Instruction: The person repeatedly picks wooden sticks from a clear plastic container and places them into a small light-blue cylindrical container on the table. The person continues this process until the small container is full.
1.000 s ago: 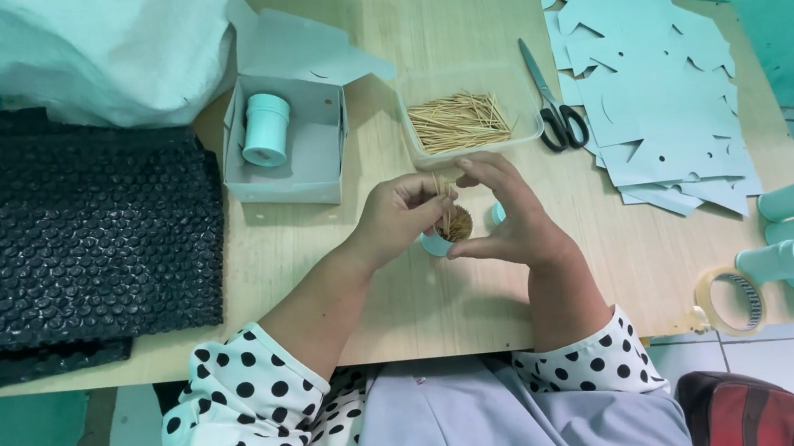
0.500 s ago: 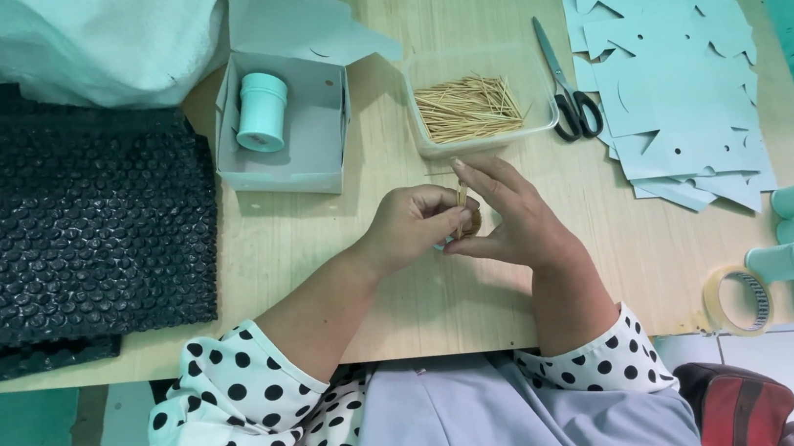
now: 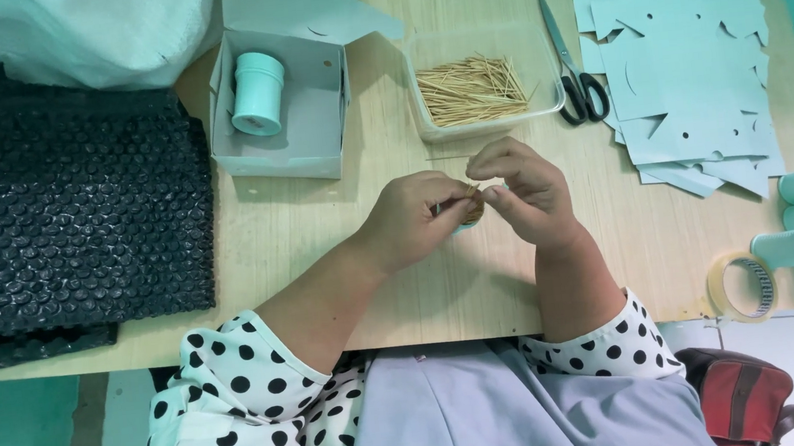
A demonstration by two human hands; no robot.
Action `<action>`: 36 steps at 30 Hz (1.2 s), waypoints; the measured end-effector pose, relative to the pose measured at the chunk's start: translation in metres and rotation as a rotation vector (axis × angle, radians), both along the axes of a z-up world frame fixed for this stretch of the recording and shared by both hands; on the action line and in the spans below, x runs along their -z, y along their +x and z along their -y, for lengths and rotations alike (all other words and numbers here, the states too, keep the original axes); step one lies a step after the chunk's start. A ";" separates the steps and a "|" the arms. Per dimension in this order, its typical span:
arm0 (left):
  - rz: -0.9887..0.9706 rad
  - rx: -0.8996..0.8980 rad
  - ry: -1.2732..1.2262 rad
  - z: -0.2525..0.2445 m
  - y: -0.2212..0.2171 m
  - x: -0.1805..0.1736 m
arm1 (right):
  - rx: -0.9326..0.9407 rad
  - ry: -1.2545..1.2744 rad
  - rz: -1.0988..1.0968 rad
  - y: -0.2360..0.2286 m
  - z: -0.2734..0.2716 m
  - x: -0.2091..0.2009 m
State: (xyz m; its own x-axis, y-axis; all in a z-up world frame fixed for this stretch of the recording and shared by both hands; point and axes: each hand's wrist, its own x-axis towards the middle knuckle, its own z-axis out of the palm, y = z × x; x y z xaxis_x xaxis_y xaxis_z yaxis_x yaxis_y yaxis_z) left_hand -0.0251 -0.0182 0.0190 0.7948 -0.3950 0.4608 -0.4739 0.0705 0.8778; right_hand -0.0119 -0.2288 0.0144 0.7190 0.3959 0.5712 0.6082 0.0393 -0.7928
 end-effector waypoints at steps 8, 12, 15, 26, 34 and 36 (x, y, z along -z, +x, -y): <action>0.231 -0.091 0.123 0.011 0.003 0.021 | -0.017 0.025 0.065 -0.006 -0.013 -0.021; 0.303 -0.127 0.174 0.006 0.005 0.008 | 0.071 -0.058 0.104 -0.007 -0.013 -0.021; 0.312 -0.134 0.219 0.007 0.008 0.019 | 0.112 -0.086 0.134 -0.003 -0.010 -0.013; 0.324 -0.219 0.215 -0.016 0.022 0.010 | 0.149 -0.229 0.104 0.006 -0.006 0.000; 0.382 -0.194 0.206 -0.011 0.022 0.014 | 0.173 -0.397 0.141 0.003 -0.006 -0.002; 0.398 -0.195 0.223 -0.010 0.021 0.013 | 0.168 -0.439 0.129 0.002 -0.007 -0.008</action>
